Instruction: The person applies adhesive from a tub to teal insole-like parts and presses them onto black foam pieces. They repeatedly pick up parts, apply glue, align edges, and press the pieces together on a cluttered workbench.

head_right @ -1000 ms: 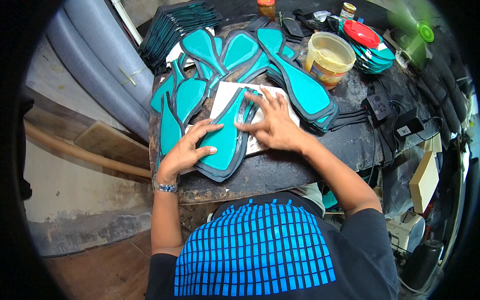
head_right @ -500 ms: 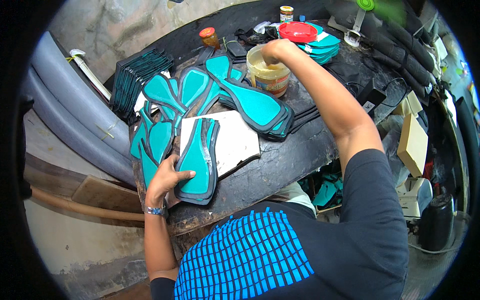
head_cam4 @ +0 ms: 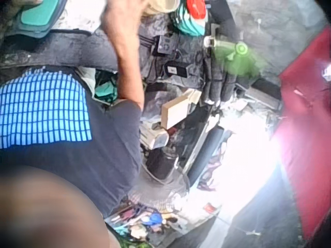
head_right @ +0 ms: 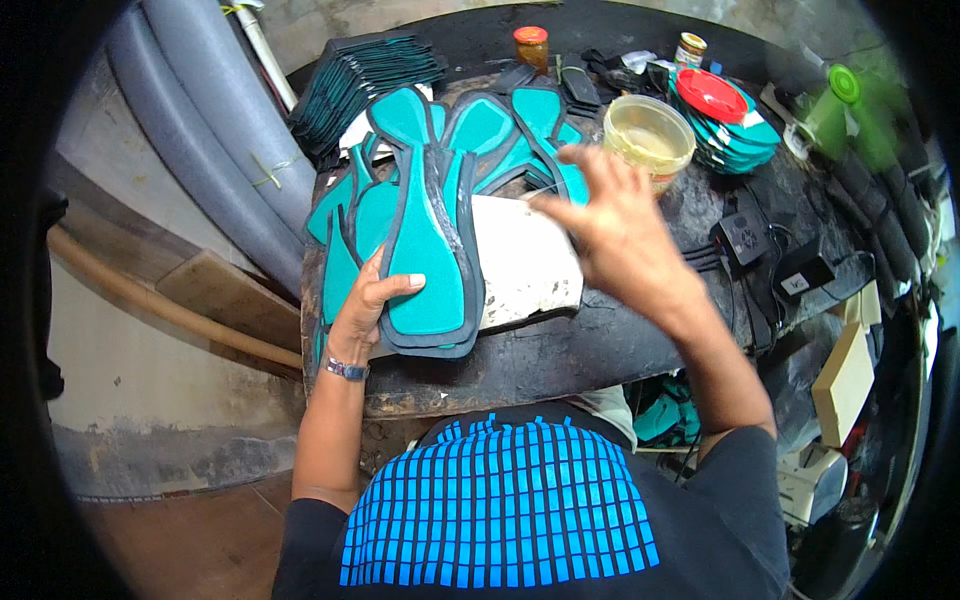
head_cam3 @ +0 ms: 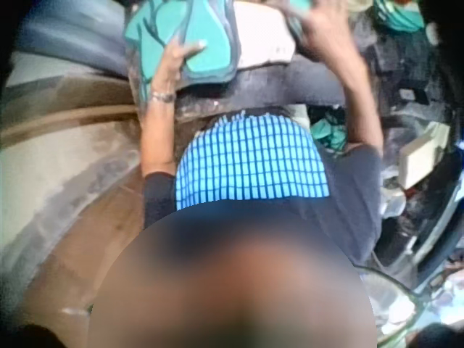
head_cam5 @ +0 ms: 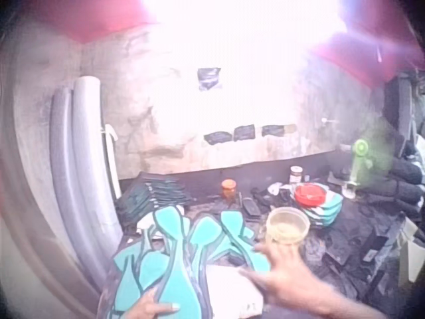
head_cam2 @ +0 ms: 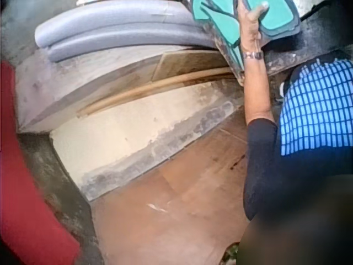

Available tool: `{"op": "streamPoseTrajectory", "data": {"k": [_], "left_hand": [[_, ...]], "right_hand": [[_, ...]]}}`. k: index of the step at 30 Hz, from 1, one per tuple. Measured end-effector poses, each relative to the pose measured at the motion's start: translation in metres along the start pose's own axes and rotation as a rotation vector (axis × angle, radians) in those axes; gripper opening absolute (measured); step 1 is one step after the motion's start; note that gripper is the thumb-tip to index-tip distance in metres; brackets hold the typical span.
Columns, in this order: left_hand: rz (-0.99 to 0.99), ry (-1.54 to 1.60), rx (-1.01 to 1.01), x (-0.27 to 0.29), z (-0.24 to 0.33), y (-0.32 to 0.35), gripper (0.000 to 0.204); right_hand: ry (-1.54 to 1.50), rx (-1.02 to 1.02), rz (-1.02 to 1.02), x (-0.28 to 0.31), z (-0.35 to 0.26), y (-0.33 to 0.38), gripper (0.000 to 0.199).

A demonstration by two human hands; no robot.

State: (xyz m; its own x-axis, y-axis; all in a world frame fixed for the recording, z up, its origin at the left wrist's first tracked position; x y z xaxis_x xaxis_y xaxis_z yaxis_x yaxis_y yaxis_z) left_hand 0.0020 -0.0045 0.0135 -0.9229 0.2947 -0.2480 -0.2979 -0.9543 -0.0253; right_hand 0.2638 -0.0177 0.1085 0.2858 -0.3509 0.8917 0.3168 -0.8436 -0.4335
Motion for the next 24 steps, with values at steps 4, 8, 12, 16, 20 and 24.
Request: {"op": "streamPoseTrajectory", "data": {"k": [4, 8, 12, 16, 20, 24], "left_hand": [[0.025, 0.050, -0.035, -0.006, 0.013, 0.006, 0.074], [-0.003, 0.069, -0.071, -0.007, 0.023, 0.013, 0.073], [0.017, 0.074, -0.100, 0.001, 0.032, 0.018, 0.069], [0.010, 0.039, -0.109, -0.002, 0.040, 0.021, 0.065], [-0.030, 0.036, -0.115, -0.010, 0.050, 0.021, 0.064], [-0.017, 0.038, -0.154, -0.008, 0.056, 0.023, 0.064]], "right_hand": [[-0.505, 0.195, 0.006, -0.022, -0.044, 0.001, 0.064], [-0.318, 0.168, 0.135, -0.049, -0.052, -0.005, 0.073], [-0.220, 0.350, 0.372, -0.048, -0.060, 0.008, 0.066], [-0.154, 0.344, 0.464, -0.040, -0.058, -0.004, 0.054], [-0.027, 0.274, 0.451, -0.037, -0.056, -0.035, 0.064], [-0.241, 0.341, 0.277, -0.039, -0.057, -0.043, 0.070]]}}
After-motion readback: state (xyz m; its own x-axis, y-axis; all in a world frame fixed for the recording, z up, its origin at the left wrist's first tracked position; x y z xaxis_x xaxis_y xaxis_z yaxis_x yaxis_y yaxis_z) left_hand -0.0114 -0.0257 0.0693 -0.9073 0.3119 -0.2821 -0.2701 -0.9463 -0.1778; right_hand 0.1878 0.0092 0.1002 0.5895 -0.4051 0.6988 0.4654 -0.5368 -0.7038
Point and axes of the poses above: each hand's wrist, its own y-axis away from the middle knuckle, its own x-axis out of the back of the hand, z = x × y, the point moved 6 cm from there along -y, towards the middle knuckle, and after that the axes turned 13 degrees about -x, right-handed, at the moved point
